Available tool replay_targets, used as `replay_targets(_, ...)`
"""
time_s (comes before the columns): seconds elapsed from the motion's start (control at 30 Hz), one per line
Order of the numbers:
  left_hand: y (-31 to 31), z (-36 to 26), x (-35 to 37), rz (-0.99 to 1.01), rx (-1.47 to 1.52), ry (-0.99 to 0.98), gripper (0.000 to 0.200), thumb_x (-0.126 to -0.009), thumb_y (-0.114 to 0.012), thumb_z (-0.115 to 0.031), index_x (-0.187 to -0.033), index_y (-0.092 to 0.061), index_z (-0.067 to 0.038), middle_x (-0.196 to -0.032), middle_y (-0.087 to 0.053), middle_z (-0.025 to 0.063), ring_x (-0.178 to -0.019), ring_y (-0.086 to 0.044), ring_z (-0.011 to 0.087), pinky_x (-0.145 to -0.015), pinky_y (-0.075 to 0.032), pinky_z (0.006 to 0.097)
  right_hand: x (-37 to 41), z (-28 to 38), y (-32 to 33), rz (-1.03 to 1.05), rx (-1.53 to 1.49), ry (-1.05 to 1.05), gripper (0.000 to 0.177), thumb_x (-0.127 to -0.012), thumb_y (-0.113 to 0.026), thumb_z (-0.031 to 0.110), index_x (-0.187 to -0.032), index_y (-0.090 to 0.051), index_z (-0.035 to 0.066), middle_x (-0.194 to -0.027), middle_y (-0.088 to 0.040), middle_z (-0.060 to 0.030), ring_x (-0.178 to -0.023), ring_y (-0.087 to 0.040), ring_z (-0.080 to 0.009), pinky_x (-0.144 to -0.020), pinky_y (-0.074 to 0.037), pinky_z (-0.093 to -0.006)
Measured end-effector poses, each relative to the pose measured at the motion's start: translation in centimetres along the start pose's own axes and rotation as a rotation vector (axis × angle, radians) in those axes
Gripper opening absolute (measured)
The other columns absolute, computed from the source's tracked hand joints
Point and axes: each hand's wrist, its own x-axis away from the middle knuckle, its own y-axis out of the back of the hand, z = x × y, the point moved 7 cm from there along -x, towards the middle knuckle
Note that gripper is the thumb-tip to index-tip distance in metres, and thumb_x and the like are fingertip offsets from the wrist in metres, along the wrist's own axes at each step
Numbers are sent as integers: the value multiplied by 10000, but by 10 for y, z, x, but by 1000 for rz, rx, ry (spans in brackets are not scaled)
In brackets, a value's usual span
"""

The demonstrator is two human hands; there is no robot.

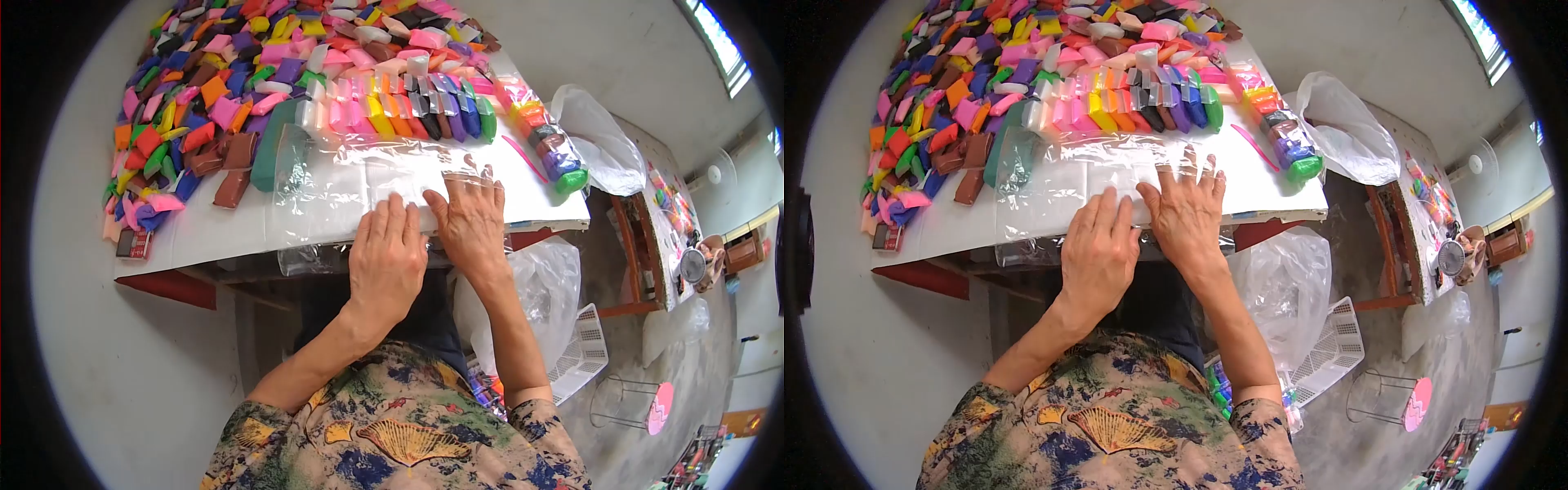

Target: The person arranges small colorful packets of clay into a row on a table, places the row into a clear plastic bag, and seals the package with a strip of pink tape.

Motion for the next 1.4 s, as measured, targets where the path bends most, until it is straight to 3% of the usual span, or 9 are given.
replay_targets(0.17, -6, 8, -26, 143, 5, 197, 472, -917, -631, -187, -1308, -529, 57, -1387, -481, 262, -1256, -493, 368, -1029, -430, 435, -4, 10, 3, 98, -33, 103, 519, -975, -559, 388, -1462, -464, 237, -1424, -478, -264, -1335, -435, -453, -1088, -272, -653)
replay_targets(0.33, -24, 17, -42, 201, -189, 136, 478, -959, -575, -249, -1345, -519, 28, -1418, -479, 254, -1317, -454, 371, -1115, -346, 460, -6, 10, 3, 59, 8, 229, 494, -981, -542, 365, -1443, -484, 197, -1440, -478, -232, -1360, -416, -420, -1107, -254, -644)
replay_targets(0.43, -24, 37, -33, 129, -166, 132, 497, -980, -532, -292, -1378, -508, 4, -1440, -488, 208, -1365, -421, 345, -1170, -266, 482, -6, 7, 0, 89, 5, 245, 496, -982, -534, 375, -1429, -501, 162, -1445, -475, -231, -1369, -410, -409, -1122, -257, -618)
replay_targets(0.47, -25, 44, -29, 139, -115, 158, 519, -994, -505, -337, -1403, -499, -18, -1463, -479, 167, -1401, -386, 316, -1186, -219, 525, -5, 7, 0, 100, 2, 245, 500, -981, -532, 382, -1423, -508, 149, -1448, -472, -232, -1371, -408, -406, -1128, -260, -607)
replay_targets(0.6, -15, 47, -10, 65, -94, 146, 540, -1004, -496, -392, -1424, -491, -53, -1479, -452, 175, -1428, -345, 314, -1179, -166, 595, -1, 1, 7, 80, -17, 201, 571, -966, -540, 457, -1389, -532, 72, -1431, -480, -262, -1355, -425, -412, -1147, -282, -527)
replay_targets(0.7, -8, 54, -2, 51, -107, 162, 549, -1000, -498, -402, -1424, -492, -52, -1476, -451, 173, -1417, -359, 324, -1173, -161, 611, 2, -4, 9, 73, -19, 169, 630, -958, -541, 496, -1379, -532, 28, -1415, -488, -284, -1343, -435, -421, -1151, -291, -493)
replay_targets(0.8, -4, 58, 4, 33, -111, 172, 550, -982, -527, -389, -1388, -530, -17, -1480, -445, 203, -1406, -373, 346, -1159, -232, 598, 6, -5, 11, 56, 12, 166, 661, -958, -534, 516, -1384, -524, 10, -1409, -489, -293, -1340, -437, -427, -1151, -290, -487)
replay_targets(1.0, 10, 72, -4, -60, -217, 224, 507, -972, -564, -232, -1388, -486, 47, -1478, -417, 269, -1363, -414, 407, -1125, -364, 454, 6, -17, 17, 45, 33, 139, 652, -970, -514, 520, -1370, -541, 7, -1420, -474, -299, -1356, -419, -435, -1159, -273, -492)
replay_targets(1.4, -3, 77, -7, 61, -150, 335, 543, -1004, -507, -313, -1367, -486, 91, -1416, -465, 301, -1325, -436, 435, -1127, -347, 479, 6, -22, 14, 96, 23, 141, 645, -993, -470, 521, -1400, -500, 22, -1434, -451, -314, -1355, -419, -436, -1167, -269, -503)
